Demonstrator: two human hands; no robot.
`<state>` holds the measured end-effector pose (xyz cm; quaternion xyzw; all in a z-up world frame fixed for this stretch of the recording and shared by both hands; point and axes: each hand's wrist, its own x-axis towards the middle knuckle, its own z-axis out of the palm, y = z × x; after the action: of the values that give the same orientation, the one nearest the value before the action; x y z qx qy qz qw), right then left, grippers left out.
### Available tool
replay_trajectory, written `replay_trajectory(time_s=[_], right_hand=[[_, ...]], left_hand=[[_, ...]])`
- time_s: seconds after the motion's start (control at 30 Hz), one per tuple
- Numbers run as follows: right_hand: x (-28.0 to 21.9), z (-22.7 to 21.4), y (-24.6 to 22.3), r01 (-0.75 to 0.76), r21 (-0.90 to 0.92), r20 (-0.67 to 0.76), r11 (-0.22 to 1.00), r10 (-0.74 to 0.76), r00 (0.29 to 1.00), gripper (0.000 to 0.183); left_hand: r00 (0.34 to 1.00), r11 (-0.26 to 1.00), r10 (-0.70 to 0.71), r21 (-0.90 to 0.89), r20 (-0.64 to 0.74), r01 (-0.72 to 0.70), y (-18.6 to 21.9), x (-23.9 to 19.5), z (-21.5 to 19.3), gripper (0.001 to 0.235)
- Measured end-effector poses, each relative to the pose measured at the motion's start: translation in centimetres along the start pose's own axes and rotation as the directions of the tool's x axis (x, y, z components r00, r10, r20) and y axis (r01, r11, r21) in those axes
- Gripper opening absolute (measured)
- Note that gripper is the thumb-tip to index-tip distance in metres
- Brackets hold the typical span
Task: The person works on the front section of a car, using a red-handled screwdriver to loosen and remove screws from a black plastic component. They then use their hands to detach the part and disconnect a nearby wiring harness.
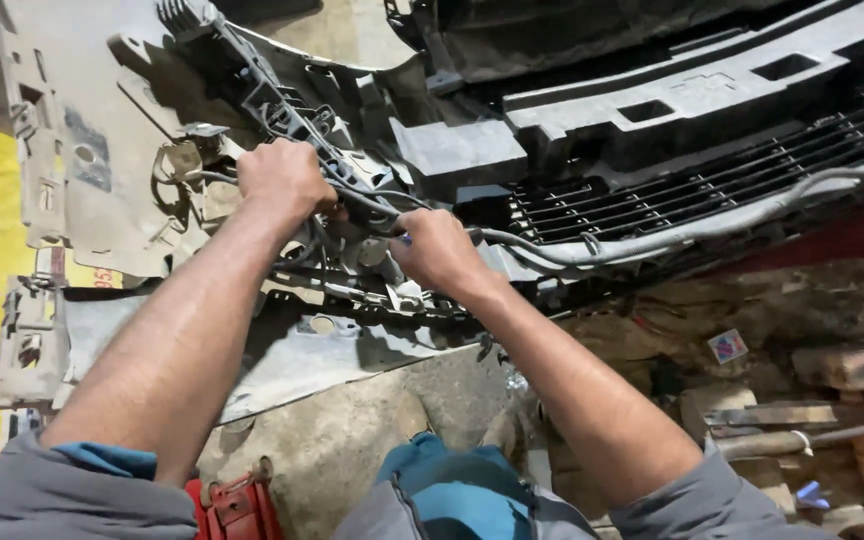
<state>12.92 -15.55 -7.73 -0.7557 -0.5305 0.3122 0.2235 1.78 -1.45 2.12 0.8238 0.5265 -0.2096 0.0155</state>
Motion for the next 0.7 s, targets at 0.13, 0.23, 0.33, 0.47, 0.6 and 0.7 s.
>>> replay_trajectory(time_s=[0.13, 0.23, 0.33, 0.47, 0.6, 0.7], right_hand=[[-0.5, -0.4, -1.0, -0.051, 0.050, 0.033, 0.997, 0.050, 0.998, 0.025], [-1.1, -0.6, -0.9, -0.075, 0.109, 0.044, 0.991, 0.071, 0.997, 0.027], [-0.9, -1.0, -0.6, -0.112, 0.148, 0.044, 0.983, 0.106, 0.993, 0.028], [-1.2, -1.6, -0.6, -0.174, 0.304, 0.082, 0.937, 0.156, 0.984, 0.027], [-0.1, -0.5, 0.4, -0.278, 0.446, 0.132, 0.851, 0.244, 0.961, 0.025], [-0.4, 0.2, 0.3, -0.380, 0.764, 0.234, 0.521, 0.325, 0.916, 0.030]], left_hand=[[1.000, 1.000, -0.004, 0.002, 0.002, 0.004, -0.1, 0.4, 0.3, 0.061], [1.000, 1.000, -0.014, 0.006, -0.001, 0.014, -0.2, 0.5, 0.7, 0.062], [1.000, 1.000, -0.024, 0.006, -0.006, 0.024, -0.2, 1.0, 0.9, 0.058], [1.000, 1.000, -0.018, 0.001, -0.011, 0.018, -0.3, 1.4, 1.5, 0.060], [1.000, 1.000, -0.005, 0.012, -0.008, 0.005, -0.6, 2.5, 2.2, 0.062], [1.000, 1.000, -0.006, 0.006, -0.012, 0.006, -0.5, 2.2, 2.3, 0.063]])
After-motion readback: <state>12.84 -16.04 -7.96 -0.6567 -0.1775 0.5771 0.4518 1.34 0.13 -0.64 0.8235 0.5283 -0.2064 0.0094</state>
